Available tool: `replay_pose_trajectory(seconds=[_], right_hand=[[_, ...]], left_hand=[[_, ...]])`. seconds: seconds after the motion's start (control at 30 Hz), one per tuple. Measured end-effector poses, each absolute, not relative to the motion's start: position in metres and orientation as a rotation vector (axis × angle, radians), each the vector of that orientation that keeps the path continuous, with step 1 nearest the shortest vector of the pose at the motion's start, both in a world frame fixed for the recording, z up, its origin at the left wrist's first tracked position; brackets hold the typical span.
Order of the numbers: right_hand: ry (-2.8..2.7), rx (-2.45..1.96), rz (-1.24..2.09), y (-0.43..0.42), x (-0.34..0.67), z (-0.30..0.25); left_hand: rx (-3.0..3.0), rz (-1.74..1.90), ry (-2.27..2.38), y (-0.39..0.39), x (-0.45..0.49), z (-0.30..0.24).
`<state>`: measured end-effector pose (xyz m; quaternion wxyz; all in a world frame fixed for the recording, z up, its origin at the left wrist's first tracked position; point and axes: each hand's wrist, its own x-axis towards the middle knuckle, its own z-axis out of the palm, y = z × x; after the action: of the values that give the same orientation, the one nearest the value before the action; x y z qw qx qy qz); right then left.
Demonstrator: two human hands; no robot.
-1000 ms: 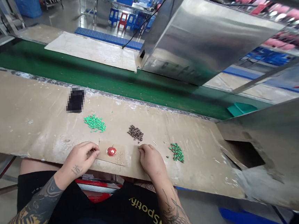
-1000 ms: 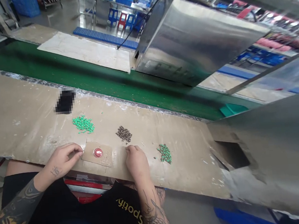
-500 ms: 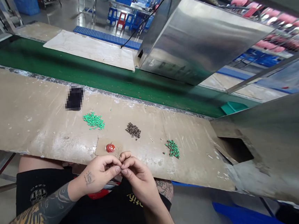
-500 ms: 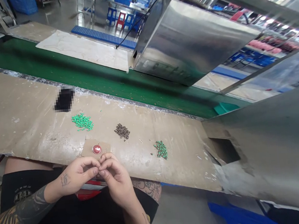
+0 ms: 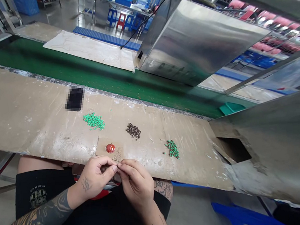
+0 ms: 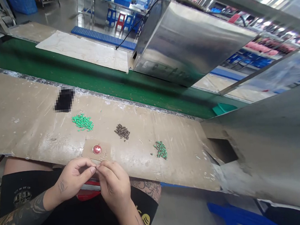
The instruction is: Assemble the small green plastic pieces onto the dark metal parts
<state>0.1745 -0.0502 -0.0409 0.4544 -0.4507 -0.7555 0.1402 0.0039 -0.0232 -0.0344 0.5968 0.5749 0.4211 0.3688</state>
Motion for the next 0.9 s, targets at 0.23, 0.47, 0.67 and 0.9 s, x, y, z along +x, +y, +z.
replay_pose_trajectory(seconds=[0.23, 0.47, 0.67, 0.9], right_hand=[[-1.89, -1.097, 0.33, -0.054, 0.174, -0.042], [-1.982, -1.06, 0.341, -0.054, 0.179, -0.043], [-1.879, -1.022, 0.536, -0.051, 0.18, -0.038], [-1.816, -1.021, 0.607, -0.052, 0.181, -0.039]], left_hand=[[1.514, 0.822, 0.99, -0.02, -0.002, -0.029], [1.588, 0.749, 0.973, -0.015, -0.007, -0.03], [1.424, 0.604, 0.958, -0.012, -0.01, -0.03], [1.479, 0.598, 0.986, -0.012, -0.003, -0.031]])
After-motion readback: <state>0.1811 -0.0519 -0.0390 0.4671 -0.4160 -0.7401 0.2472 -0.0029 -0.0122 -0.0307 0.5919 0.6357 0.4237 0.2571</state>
